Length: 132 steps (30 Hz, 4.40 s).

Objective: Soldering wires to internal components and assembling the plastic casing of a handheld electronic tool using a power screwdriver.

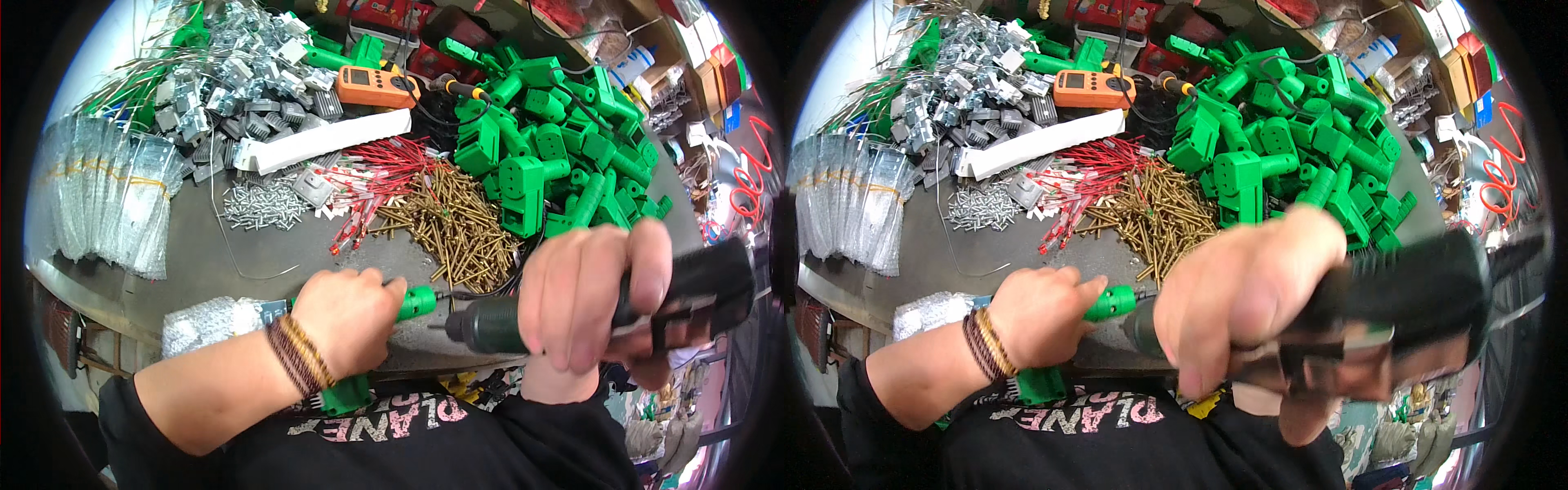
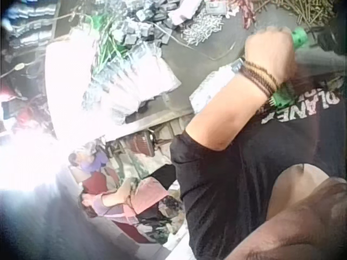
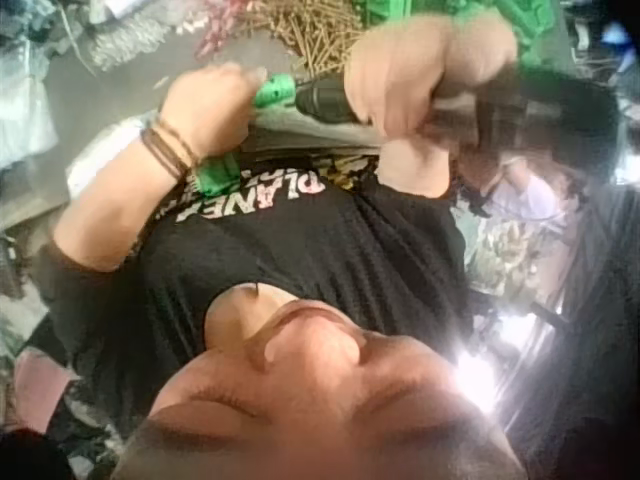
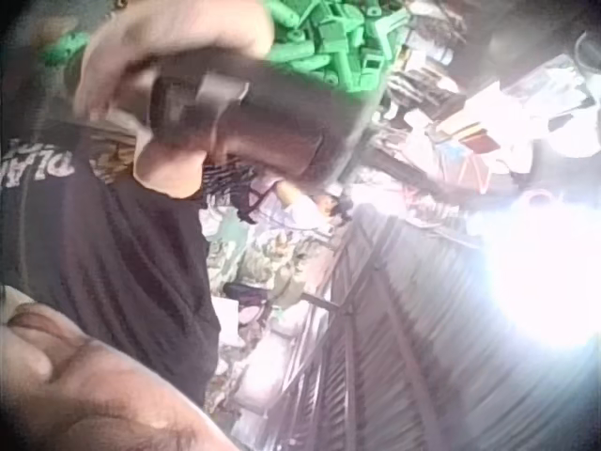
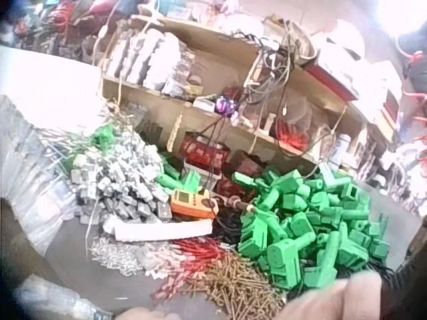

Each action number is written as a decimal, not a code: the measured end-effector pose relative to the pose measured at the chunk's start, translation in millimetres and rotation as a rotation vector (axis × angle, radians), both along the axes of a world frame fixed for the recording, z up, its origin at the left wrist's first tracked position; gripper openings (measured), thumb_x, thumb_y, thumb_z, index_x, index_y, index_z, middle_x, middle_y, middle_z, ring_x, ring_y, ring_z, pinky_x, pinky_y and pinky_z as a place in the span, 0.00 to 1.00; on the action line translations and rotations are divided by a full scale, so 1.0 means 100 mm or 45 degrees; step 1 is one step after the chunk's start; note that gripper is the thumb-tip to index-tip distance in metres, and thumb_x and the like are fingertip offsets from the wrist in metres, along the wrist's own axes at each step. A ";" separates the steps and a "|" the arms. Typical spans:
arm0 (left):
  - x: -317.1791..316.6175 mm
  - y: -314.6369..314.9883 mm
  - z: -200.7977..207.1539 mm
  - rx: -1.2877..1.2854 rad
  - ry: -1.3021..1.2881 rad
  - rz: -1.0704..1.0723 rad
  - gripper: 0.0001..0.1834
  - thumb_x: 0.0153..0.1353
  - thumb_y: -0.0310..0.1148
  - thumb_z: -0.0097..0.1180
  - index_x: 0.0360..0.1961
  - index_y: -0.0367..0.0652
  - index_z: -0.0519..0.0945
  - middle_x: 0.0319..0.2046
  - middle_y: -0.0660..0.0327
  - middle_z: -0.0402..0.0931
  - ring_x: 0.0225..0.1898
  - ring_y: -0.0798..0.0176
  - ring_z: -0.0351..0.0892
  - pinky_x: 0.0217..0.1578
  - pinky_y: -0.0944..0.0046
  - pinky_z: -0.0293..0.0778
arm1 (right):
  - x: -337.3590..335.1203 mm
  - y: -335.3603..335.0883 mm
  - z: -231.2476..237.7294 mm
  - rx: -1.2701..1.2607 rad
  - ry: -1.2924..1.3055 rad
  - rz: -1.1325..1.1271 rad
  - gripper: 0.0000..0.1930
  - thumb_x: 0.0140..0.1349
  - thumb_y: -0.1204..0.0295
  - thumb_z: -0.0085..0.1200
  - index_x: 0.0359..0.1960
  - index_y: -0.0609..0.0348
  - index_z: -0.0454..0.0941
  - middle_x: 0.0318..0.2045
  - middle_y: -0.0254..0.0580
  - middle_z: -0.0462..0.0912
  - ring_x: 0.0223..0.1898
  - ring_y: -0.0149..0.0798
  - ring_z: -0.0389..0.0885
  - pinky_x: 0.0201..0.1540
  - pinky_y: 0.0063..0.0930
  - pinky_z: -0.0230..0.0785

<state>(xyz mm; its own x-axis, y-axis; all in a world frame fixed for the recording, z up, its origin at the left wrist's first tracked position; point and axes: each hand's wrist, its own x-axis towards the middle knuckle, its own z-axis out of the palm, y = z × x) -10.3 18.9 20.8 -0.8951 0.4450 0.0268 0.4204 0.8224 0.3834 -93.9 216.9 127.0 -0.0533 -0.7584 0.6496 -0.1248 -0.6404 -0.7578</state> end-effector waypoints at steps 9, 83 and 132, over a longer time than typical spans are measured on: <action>-0.27 0.00 0.03 -0.066 -0.106 0.094 0.18 0.60 0.43 0.61 0.48 0.45 0.80 0.38 0.54 0.81 0.42 0.51 0.84 0.41 0.50 0.80 | 0.41 -0.14 -0.07 0.057 -0.165 -0.163 0.22 0.58 0.69 0.70 0.44 0.59 0.67 0.30 0.50 0.84 0.22 0.42 0.83 0.26 0.37 0.77; -0.23 -0.06 0.01 0.036 -0.058 0.057 0.15 0.61 0.36 0.51 0.40 0.50 0.89 0.41 0.58 0.87 0.44 0.59 0.86 0.41 0.55 0.81 | 0.38 -1.15 -0.31 0.205 -0.188 0.668 0.12 0.63 0.70 0.63 0.33 0.68 0.77 0.40 0.70 0.83 0.28 0.51 0.84 0.31 0.40 0.78; 0.43 -0.83 -0.11 0.556 0.005 0.083 0.29 0.51 0.53 0.70 0.48 0.45 0.83 0.32 0.57 0.74 0.32 0.49 0.79 0.33 0.54 0.74 | -0.03 -0.42 -0.67 0.254 -0.287 -0.584 0.38 0.41 0.58 0.78 0.50 0.71 0.78 0.41 0.57 0.83 0.37 0.40 0.82 0.40 0.33 0.76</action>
<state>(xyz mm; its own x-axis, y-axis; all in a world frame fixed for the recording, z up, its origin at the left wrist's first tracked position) 33.0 -63.7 9.9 -0.9204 0.3339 0.2036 0.3753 0.6082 0.6994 -96.7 174.6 60.1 -0.5288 -0.7319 0.4297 -0.1776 -0.3997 -0.8993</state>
